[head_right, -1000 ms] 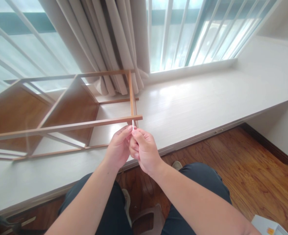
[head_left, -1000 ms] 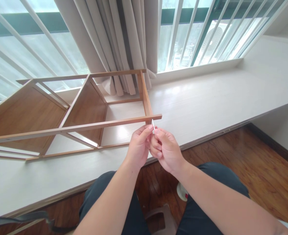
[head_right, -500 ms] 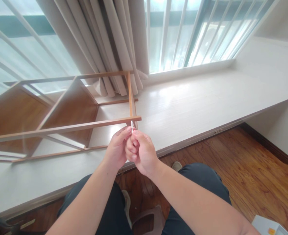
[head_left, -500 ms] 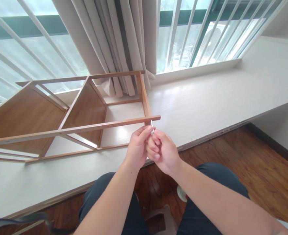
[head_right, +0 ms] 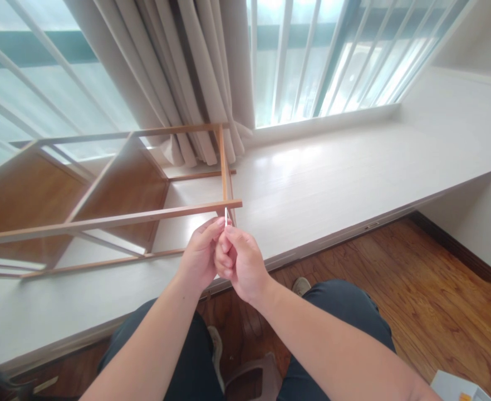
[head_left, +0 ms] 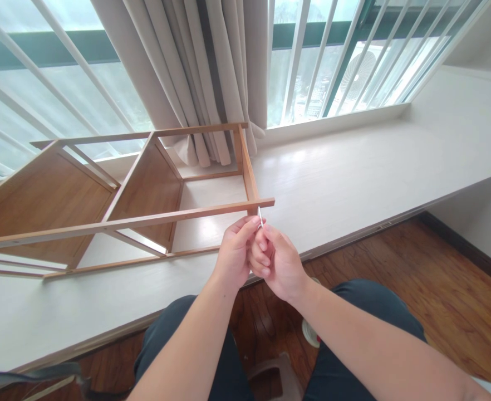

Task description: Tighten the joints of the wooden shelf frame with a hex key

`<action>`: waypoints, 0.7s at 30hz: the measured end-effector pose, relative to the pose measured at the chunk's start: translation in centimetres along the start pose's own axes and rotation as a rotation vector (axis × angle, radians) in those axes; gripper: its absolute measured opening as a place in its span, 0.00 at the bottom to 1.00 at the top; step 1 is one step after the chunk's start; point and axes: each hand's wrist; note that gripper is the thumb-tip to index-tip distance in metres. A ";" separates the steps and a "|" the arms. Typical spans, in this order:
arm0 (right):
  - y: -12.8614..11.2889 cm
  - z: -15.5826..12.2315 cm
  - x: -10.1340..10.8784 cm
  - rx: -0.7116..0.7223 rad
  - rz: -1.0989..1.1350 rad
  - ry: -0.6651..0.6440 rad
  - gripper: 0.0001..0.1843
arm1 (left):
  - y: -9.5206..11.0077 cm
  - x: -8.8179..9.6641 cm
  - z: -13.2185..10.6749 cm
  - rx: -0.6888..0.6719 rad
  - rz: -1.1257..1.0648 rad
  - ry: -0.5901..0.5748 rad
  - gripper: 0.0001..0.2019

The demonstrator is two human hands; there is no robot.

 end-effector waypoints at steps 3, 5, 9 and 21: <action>-0.1 0.1 -0.1 -0.002 -0.060 0.021 0.27 | 0.0 0.1 0.1 -0.015 -0.021 -0.002 0.19; -0.2 0.2 -0.1 0.007 -0.104 0.034 0.27 | -0.1 0.1 0.2 -0.030 -0.019 -0.010 0.18; -0.4 0.1 -0.2 0.033 -0.188 0.042 0.26 | -0.1 0.2 0.2 -0.032 0.016 -0.022 0.17; -1.3 0.2 0.0 0.023 -0.258 0.012 0.25 | -0.3 0.4 0.5 -0.027 -0.005 -0.051 0.17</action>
Point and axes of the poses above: each hand's wrist, its own z-axis towards the middle knuckle, its own x-axis out of the back of the hand, y = z × x, and after that the axes turned 9 degrees about x, right-handed
